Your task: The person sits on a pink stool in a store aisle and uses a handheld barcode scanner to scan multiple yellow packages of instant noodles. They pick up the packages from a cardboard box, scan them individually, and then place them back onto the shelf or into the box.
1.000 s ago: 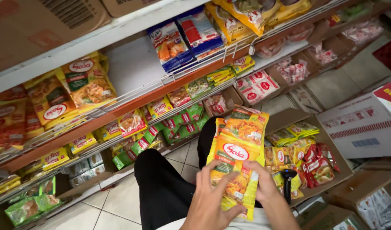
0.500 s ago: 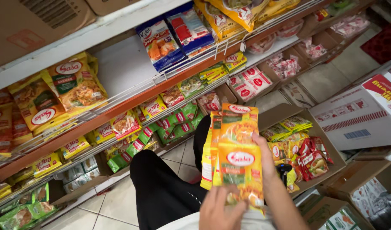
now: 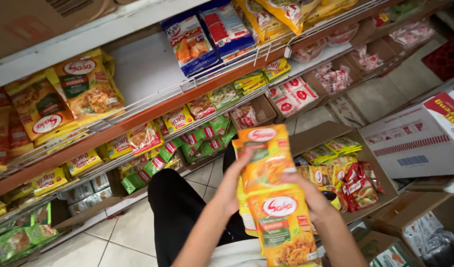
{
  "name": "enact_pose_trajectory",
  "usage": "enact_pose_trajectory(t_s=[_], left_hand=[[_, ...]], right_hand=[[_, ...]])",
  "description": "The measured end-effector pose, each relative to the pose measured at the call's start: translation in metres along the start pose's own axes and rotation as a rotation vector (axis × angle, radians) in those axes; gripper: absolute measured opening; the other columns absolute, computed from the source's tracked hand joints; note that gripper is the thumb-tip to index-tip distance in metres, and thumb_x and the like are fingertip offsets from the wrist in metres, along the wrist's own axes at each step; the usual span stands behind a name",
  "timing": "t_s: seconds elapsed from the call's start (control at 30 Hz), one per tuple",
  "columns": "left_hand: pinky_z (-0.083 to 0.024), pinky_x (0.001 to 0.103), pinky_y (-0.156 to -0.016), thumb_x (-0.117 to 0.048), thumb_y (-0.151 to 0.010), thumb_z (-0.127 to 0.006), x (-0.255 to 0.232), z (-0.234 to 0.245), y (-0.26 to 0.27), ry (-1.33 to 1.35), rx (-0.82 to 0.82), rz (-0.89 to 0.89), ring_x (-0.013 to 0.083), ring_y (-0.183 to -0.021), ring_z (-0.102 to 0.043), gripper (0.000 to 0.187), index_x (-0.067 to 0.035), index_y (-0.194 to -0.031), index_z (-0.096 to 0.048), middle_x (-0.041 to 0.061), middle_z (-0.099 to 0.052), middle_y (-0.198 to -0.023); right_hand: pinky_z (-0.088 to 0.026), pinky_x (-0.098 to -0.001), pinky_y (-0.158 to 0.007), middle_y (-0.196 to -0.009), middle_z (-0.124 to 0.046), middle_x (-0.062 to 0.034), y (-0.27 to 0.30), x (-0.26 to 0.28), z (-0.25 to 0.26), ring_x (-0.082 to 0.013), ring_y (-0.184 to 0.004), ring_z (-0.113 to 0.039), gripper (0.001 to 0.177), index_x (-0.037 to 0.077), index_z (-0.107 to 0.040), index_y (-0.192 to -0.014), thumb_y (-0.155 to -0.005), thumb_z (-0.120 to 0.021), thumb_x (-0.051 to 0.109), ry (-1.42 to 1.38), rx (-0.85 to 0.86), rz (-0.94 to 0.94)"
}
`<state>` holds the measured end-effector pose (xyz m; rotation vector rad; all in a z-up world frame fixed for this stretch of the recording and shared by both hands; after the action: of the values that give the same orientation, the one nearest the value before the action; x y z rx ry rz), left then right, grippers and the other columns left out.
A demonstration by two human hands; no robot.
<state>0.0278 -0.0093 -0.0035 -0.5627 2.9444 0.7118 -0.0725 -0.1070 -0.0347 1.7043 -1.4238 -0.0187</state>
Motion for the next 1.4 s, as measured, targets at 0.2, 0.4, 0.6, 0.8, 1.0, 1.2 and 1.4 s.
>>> enact_pose_trajectory(t_s=[0.2,0.4,0.6,0.8,1.0,1.2,1.4], left_hand=[[-0.058,0.041,-0.093,-0.007,-0.081,-0.078,-0.009,0.026,-0.022,-0.417,-0.125,-0.256,0.0268,-0.111,-0.068,0.068,-0.009,-0.140,-0.042,0.015,-0.065,-0.125],[-0.058,0.040,-0.094,-0.003,-0.079,-0.077,-0.014,0.023,-0.044,-0.567,0.002,-0.300,0.0233,-0.114,-0.066,0.076,-0.013,-0.140,-0.033,0.012,-0.061,-0.127],[-0.057,0.037,-0.098,-0.011,-0.090,-0.077,-0.026,0.016,-0.048,-0.648,0.023,-0.517,0.0206,-0.120,-0.062,0.074,-0.009,-0.149,-0.033,0.011,-0.058,-0.133],[-0.062,0.042,-0.084,-0.013,-0.086,-0.075,-0.037,0.032,-0.037,-0.278,-0.107,-0.427,0.0266,-0.107,-0.069,0.076,-0.015,-0.148,-0.032,0.015,-0.062,-0.127],[-0.062,0.043,-0.081,-0.013,-0.085,-0.076,-0.057,0.018,-0.001,-0.156,-0.172,-0.569,0.0295,-0.104,-0.070,0.084,-0.017,-0.152,-0.026,0.018,-0.060,-0.129],[-0.058,0.040,-0.099,-0.011,-0.092,-0.079,-0.115,-0.005,0.036,-0.372,-0.184,-0.868,0.0248,-0.126,-0.062,0.090,-0.012,-0.162,-0.022,0.018,-0.052,-0.150],[-0.060,0.042,-0.088,-0.018,-0.080,-0.079,-0.162,-0.004,0.067,-0.188,-0.333,-0.831,0.0275,-0.114,-0.066,0.097,-0.017,-0.157,-0.019,0.017,-0.053,-0.141]], right_hand=[[-0.058,-0.0370,-0.086,-0.115,-0.071,-0.0137,-0.008,0.018,0.012,-0.0202,-0.102,-0.071,0.062,0.006,-0.053,-0.140,-0.086,-0.073,0.030,0.543,-0.304,0.156],[-0.058,-0.0355,-0.088,-0.121,-0.069,-0.0096,-0.049,0.045,0.005,-0.0180,-0.105,-0.069,0.054,0.005,-0.058,-0.133,-0.095,-0.060,0.043,0.183,-0.136,0.221],[-0.056,-0.0372,-0.090,-0.127,-0.065,-0.0108,-0.055,0.051,-0.008,-0.0215,-0.111,-0.064,0.058,0.007,-0.053,-0.140,-0.096,-0.058,0.044,0.138,-0.139,0.328],[-0.050,-0.0368,-0.101,-0.141,-0.061,-0.0072,-0.015,0.013,-0.001,-0.0194,-0.124,-0.062,0.085,0.019,-0.034,-0.155,-0.080,-0.073,0.028,0.607,-0.169,0.118],[-0.048,-0.0395,-0.104,-0.141,-0.061,-0.0099,0.003,0.003,-0.022,-0.0202,-0.126,-0.060,0.100,0.014,-0.033,-0.159,-0.072,-0.082,0.011,0.705,-0.010,0.079],[-0.044,-0.0387,-0.108,-0.147,-0.052,-0.0090,-0.014,-0.005,-0.065,-0.0189,-0.133,-0.052,0.111,0.014,-0.025,-0.162,-0.068,-0.084,0.004,0.709,0.265,0.056],[-0.046,-0.0437,-0.105,-0.148,-0.052,-0.0125,-0.033,-0.018,-0.100,-0.0244,-0.132,-0.054,0.110,0.017,-0.022,-0.164,-0.070,-0.078,0.003,0.516,0.278,-0.060]])
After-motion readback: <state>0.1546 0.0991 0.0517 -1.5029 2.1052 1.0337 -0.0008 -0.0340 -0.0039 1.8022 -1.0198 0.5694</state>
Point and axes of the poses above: each hand's wrist, its own y-axis away from the middle knuckle, its own z-axis out of the back of the hand, x = y × z, the point moved 8 cm from there along -y, towards the middle knuckle
